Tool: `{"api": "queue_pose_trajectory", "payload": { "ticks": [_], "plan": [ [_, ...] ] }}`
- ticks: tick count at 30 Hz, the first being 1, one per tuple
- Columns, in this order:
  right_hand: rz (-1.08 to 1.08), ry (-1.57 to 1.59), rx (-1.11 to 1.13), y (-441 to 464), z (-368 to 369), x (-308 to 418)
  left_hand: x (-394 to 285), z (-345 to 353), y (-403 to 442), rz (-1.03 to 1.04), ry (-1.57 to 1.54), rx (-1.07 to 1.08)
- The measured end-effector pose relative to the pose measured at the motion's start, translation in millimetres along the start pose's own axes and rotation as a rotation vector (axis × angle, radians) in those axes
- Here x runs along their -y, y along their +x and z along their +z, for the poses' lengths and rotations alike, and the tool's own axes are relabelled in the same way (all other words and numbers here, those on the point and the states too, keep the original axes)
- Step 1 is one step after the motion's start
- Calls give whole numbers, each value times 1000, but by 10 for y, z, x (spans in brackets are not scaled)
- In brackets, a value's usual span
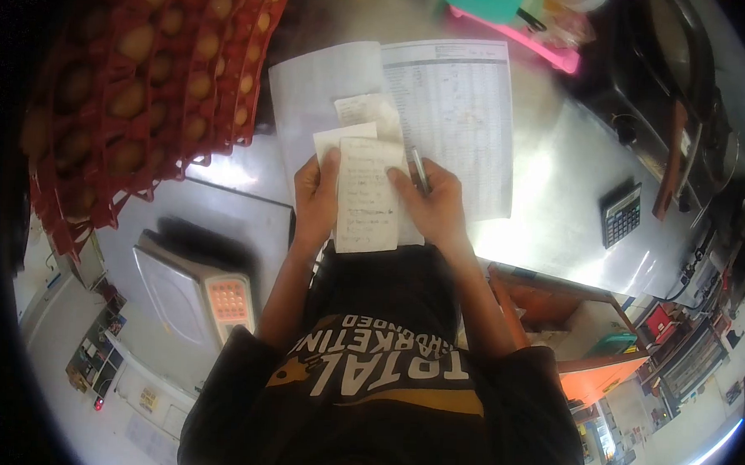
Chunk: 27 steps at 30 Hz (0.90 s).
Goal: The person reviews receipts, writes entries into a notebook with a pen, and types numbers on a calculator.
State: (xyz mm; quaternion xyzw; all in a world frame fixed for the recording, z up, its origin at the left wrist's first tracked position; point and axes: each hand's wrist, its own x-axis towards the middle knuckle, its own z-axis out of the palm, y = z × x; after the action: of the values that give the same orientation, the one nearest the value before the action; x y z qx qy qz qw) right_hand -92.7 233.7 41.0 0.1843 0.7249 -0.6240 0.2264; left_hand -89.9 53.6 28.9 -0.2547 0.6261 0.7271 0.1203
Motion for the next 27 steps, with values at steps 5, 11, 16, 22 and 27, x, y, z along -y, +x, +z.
{"api": "queue_pose_trajectory", "payload": {
  "ticks": [5, 11, 16, 22, 27],
  "plan": [
    [31, 7, 1, -17, -58, 36, 18, -111, 26, 122, 88, -28],
    [-65, -6, -33, -137, -249, -36, -82, -424, 20, 239, 225, -215],
    [-80, -96, -108, -552, -514, 77, -181, -461, 244, 362, 178, -282],
    [-127, 47, -273, -1048, -646, 386, -885, -423, -133, -26, 571, 73],
    [-201, -6, -342, -1343, -826, 435, -789, -407, -742, 23, 1387, 428]
  ]
}}
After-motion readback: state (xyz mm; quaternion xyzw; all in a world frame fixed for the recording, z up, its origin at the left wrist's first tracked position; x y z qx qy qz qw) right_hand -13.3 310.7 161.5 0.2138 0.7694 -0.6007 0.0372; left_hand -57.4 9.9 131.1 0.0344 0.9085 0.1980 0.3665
